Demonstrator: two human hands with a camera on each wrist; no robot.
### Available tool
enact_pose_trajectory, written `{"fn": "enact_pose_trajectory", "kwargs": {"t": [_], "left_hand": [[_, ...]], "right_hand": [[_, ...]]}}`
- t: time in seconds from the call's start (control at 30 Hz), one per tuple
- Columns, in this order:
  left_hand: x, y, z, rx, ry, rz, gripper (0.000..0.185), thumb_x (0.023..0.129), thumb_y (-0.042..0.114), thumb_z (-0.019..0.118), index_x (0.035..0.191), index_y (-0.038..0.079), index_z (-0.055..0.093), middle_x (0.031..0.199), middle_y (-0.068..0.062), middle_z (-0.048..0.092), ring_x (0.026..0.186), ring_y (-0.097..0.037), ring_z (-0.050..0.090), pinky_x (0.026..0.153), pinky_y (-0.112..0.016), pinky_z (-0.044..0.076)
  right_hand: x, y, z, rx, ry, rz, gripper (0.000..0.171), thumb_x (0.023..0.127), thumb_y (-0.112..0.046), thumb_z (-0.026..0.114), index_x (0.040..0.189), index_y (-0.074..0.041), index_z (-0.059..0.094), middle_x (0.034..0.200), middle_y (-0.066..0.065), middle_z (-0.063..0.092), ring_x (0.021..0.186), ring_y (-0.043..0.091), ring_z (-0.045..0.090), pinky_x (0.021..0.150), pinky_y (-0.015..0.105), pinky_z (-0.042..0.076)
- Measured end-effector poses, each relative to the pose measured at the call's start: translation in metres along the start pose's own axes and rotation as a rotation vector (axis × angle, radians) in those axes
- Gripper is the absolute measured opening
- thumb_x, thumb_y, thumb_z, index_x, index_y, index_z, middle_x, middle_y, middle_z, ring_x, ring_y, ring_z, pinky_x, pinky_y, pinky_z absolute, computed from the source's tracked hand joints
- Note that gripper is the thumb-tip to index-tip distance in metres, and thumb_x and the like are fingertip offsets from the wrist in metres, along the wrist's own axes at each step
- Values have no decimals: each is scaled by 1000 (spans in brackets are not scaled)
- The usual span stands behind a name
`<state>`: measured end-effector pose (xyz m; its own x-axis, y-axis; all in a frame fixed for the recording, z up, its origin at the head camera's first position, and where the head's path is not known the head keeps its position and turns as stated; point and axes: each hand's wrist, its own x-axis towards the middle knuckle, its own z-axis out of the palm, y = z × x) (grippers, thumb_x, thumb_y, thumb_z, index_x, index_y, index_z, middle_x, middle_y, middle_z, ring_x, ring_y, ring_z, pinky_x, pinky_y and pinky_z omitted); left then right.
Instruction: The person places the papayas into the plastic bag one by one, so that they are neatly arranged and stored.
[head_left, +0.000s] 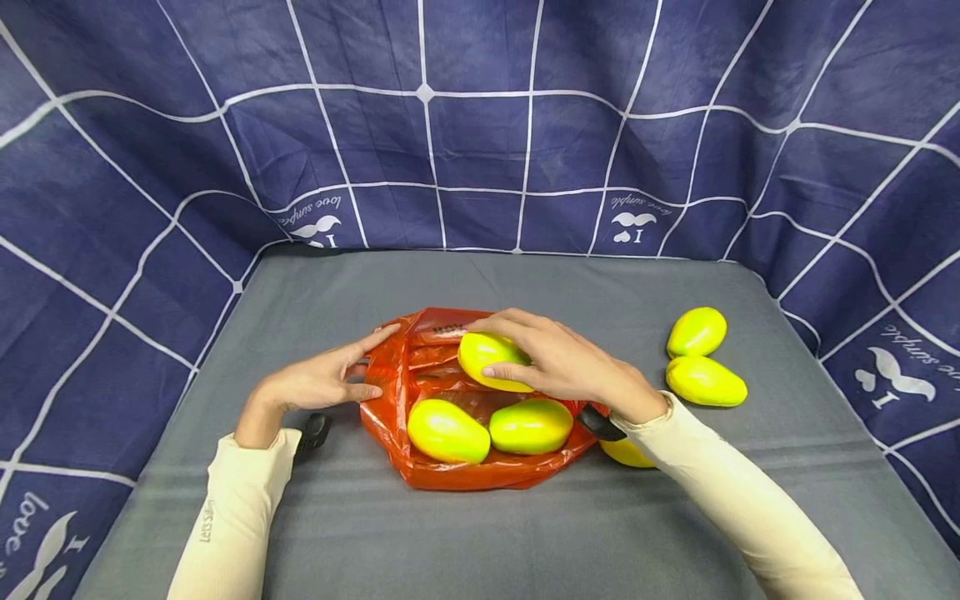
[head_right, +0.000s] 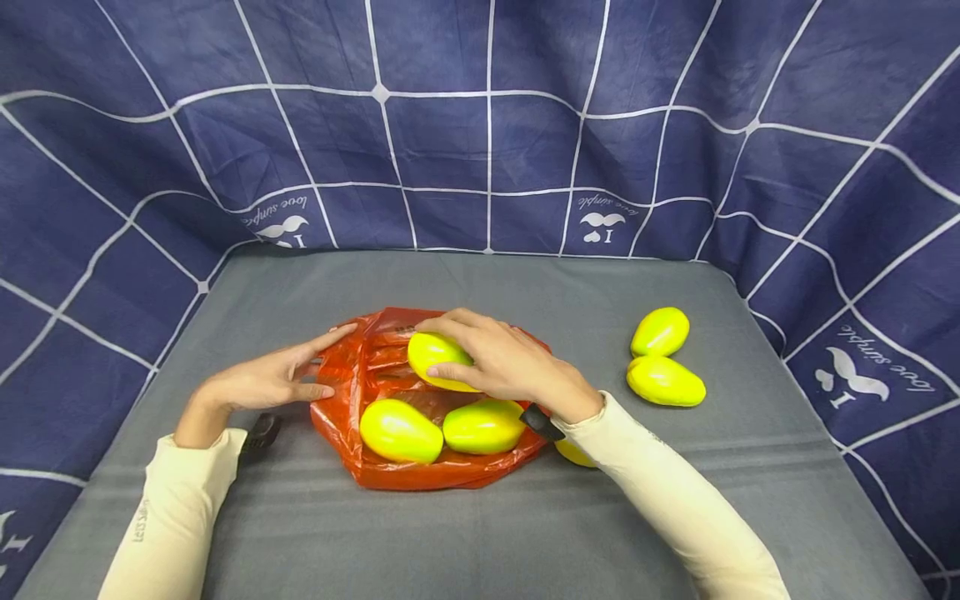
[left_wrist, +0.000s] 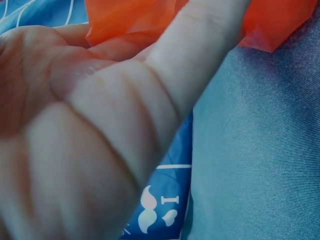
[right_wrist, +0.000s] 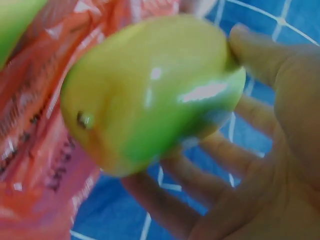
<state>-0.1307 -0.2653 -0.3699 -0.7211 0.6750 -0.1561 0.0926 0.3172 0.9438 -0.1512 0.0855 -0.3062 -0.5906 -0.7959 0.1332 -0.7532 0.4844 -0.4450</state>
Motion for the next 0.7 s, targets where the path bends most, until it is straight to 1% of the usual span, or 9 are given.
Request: {"fn": "enact_pose_trajectory", "kwargs": {"t": [0.17,0.33,0.5,0.6,0.7], "left_hand": [[1,0,2,1,-1,12,93,95,1,64,162,11,0,166,-22,-2,136,-50,41,97,-21,49],[0,-1,3,11,3,23,92,95,1,64,162,10,1,166,-23,0,137,-51,40,97,-20,49],[1,-1,3,14,2,24,92,95,2,64,162,11,1,165,-22,4,137,-50,39,98,-21,49],[1,-1,2,34,6,29,93,95,3,65,162,12,1,165,-22,7,140,-48,36,99,-19,47],[2,-1,3,54,18,29,93,94,5,66,162,12,3,165,-20,9,143,-44,32,101,-16,44]], "right_hand": [[15,-4,16,-25,-48,40,52,97,-38,65,145,-22,52,139,0,57,125,17,53,106,39,46],[27,-7,30,-44,-108,79,56,98,-39,65,147,-19,49,140,2,55,127,19,51,108,40,45],[37,-6,42,-43,-114,96,57,98,-39,64,148,-18,47,143,5,54,130,21,51,110,42,44],[43,-5,49,-35,-128,109,56,98,-39,64,147,-16,48,145,7,52,130,23,51,110,43,44],[48,-5,57,-37,-151,110,56,98,-39,64,146,-15,48,148,7,50,135,26,48,112,44,42]]}}
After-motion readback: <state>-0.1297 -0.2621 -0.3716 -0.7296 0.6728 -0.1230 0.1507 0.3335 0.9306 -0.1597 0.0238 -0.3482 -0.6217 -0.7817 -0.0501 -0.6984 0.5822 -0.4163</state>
